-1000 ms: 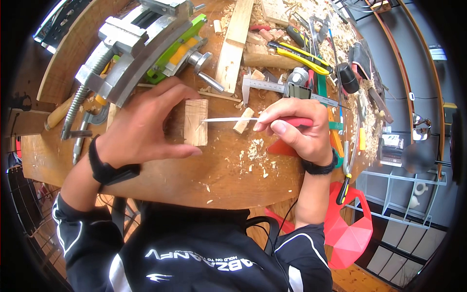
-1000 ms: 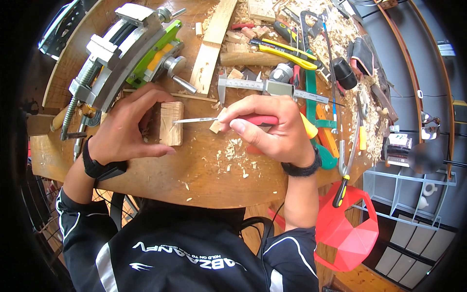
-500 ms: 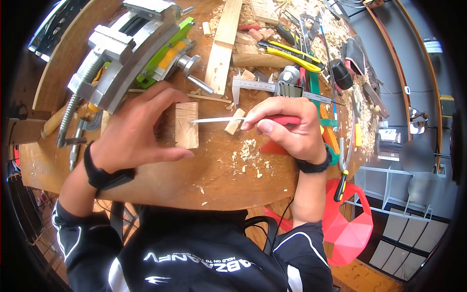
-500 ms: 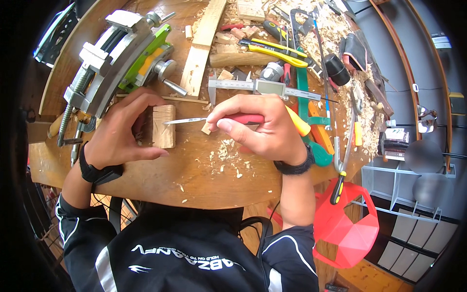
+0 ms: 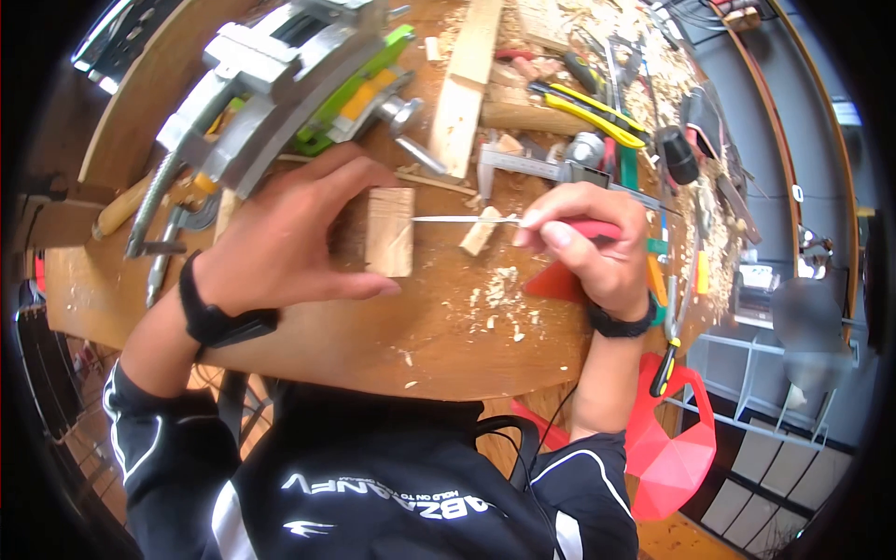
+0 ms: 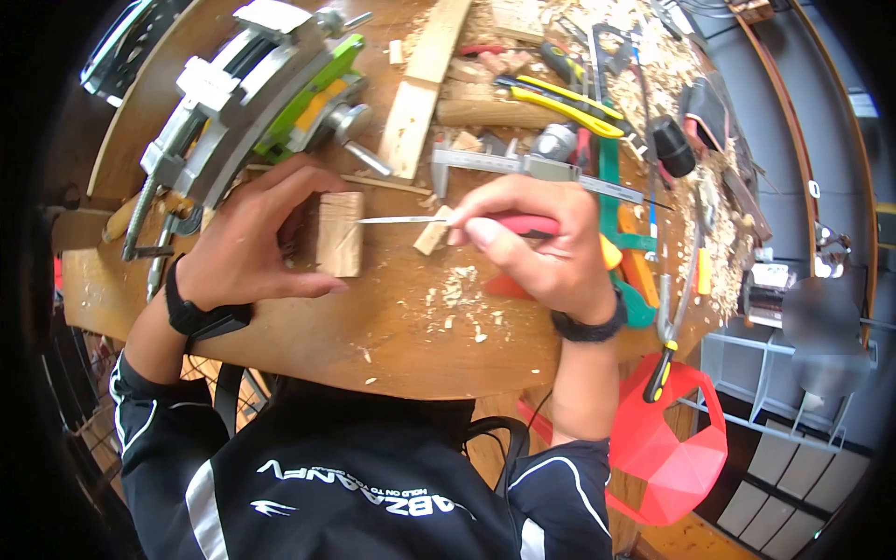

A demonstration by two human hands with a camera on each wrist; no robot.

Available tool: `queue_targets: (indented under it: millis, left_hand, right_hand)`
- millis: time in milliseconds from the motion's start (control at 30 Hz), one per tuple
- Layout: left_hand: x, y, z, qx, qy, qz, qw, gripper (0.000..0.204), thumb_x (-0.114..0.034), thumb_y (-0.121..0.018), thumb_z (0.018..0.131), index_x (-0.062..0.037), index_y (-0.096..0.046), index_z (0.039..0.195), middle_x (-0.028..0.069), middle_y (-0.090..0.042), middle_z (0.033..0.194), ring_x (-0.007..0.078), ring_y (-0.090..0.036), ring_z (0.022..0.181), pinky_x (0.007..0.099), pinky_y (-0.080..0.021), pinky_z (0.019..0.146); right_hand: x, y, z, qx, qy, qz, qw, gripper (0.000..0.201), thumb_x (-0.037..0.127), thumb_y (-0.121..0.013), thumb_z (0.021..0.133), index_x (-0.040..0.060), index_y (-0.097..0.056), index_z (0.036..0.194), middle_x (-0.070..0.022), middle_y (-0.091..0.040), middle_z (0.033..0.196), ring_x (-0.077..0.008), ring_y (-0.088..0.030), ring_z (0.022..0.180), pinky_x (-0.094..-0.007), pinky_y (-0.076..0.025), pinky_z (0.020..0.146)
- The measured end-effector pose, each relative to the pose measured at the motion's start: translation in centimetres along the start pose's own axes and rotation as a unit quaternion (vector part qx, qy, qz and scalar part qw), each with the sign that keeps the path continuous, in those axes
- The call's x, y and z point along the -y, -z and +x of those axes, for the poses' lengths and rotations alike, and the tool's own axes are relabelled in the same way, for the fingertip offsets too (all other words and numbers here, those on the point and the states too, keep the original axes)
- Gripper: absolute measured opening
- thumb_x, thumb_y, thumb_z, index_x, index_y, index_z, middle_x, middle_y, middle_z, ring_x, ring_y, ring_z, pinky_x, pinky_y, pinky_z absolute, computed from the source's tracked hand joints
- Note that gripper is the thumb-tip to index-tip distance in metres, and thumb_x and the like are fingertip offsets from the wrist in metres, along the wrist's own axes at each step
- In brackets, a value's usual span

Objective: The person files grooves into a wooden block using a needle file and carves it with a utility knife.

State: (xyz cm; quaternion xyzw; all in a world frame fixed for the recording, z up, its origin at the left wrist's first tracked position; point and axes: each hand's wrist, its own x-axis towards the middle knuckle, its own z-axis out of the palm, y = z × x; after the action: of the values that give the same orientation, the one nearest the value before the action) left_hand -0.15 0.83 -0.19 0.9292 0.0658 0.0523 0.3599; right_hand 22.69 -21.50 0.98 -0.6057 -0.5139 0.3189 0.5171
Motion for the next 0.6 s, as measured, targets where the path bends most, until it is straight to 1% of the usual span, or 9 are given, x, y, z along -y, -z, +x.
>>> queue_targets:
  millis: [33, 67, 100, 167, 367, 433, 567, 600]
  left_hand:
    - [0.2, -0.1, 0.0, -0.008, -0.016, -0.01, 1.0, 0.073, -0.031, -0.094, 0.067, -0.0042, -0.059, 0.125, 0.0127, -0.06, 0.114, 0.0308, -0.064, 0.1, 0.0375, -0.053, 0.085]
    - [0.5, -0.3, 0.0, -0.016, -0.031, -0.019, 0.999, 0.073, -0.031, -0.094, 0.067, -0.0047, -0.059, 0.125, 0.0127, -0.06, 0.114, 0.0314, -0.065, 0.101, 0.038, -0.053, 0.086]
    - [1.0, -0.6, 0.0, -0.034, -0.064, -0.018, 0.997, 0.073, -0.031, -0.093, 0.067, -0.0044, -0.059, 0.125, 0.0135, -0.061, 0.116, 0.0332, -0.065, 0.103, 0.039, -0.053, 0.087]
    - [1.1, -0.6, -0.1, -0.034, -0.056, -0.01, 0.998, 0.072, -0.03, -0.093, 0.067, -0.0042, -0.058, 0.125, 0.0139, -0.061, 0.117, 0.0337, -0.065, 0.104, 0.0393, -0.052, 0.088]
    - [1.2, -0.7, -0.1, -0.035, -0.061, -0.007, 0.998, 0.072, -0.029, -0.094, 0.066, -0.0036, -0.058, 0.123, 0.014, -0.062, 0.117, 0.0346, -0.064, 0.103, 0.0399, -0.052, 0.088]
    - [1.2, -0.7, -0.1, -0.037, -0.064, -0.008, 0.997, 0.072, -0.028, -0.094, 0.065, -0.0037, -0.059, 0.123, 0.0138, -0.062, 0.116, 0.0344, -0.064, 0.102, 0.0401, -0.052, 0.087]
    - [1.2, -0.7, -0.2, -0.037, -0.069, -0.001, 0.997, 0.072, -0.027, -0.094, 0.065, -0.0038, -0.059, 0.124, 0.0135, -0.062, 0.116, 0.0334, -0.065, 0.101, 0.0395, -0.053, 0.084]
    - [1.0, -0.6, -0.2, -0.031, -0.053, -0.008, 0.998, 0.073, -0.027, -0.094, 0.065, -0.004, -0.059, 0.125, 0.0131, -0.062, 0.116, 0.0322, -0.065, 0.1, 0.0387, -0.053, 0.082]
  right_hand:
    - [0.1, 0.1, 0.0, 0.003, -0.002, 0.0, 1.0, 0.013, 0.004, -0.065, 0.092, -0.0028, -0.074, 0.099, -0.0104, -0.076, 0.088, -0.0128, -0.07, 0.077, -0.0253, -0.054, 0.069]
    - [0.0, 0.0, 0.1, 0.002, 0.017, 0.005, 1.0, 0.014, 0.002, -0.064, 0.091, -0.0031, -0.074, 0.098, -0.0107, -0.076, 0.087, -0.0131, -0.07, 0.075, -0.0252, -0.054, 0.068]
    - [-0.1, 0.0, 0.1, 0.009, 0.022, 0.006, 1.0, 0.014, 0.002, -0.064, 0.09, -0.0032, -0.074, 0.098, -0.0111, -0.075, 0.087, -0.0136, -0.07, 0.075, -0.0255, -0.054, 0.067]
    - [0.1, -0.1, 0.1, 0.018, 0.02, -0.001, 1.0, 0.015, 0.001, -0.063, 0.088, -0.0037, -0.074, 0.096, -0.0118, -0.075, 0.085, -0.0152, -0.071, 0.074, -0.0265, -0.055, 0.066]
    - [-0.1, -0.2, 0.1, 0.026, 0.027, -0.013, 0.999, 0.015, 0.004, -0.063, 0.088, -0.0037, -0.074, 0.094, -0.0121, -0.075, 0.085, -0.017, -0.072, 0.075, -0.0272, -0.055, 0.067]
    - [-0.1, -0.1, 0.1, 0.019, 0.026, -0.018, 0.999, 0.015, 0.004, -0.063, 0.088, -0.0037, -0.074, 0.094, -0.0124, -0.075, 0.085, -0.0171, -0.072, 0.074, -0.0274, -0.055, 0.067]
    - [0.0, 0.0, 0.2, 0.034, 0.028, 0.0, 0.999, 0.016, 0.005, -0.063, 0.089, -0.0044, -0.074, 0.096, -0.0135, -0.075, 0.086, -0.0176, -0.073, 0.076, -0.0279, -0.056, 0.068]
    - [-0.1, -0.1, 0.1, 0.036, 0.026, 0.004, 0.999, 0.016, 0.005, -0.063, 0.09, -0.0047, -0.073, 0.097, -0.0139, -0.075, 0.087, -0.0179, -0.073, 0.076, -0.0281, -0.056, 0.068]
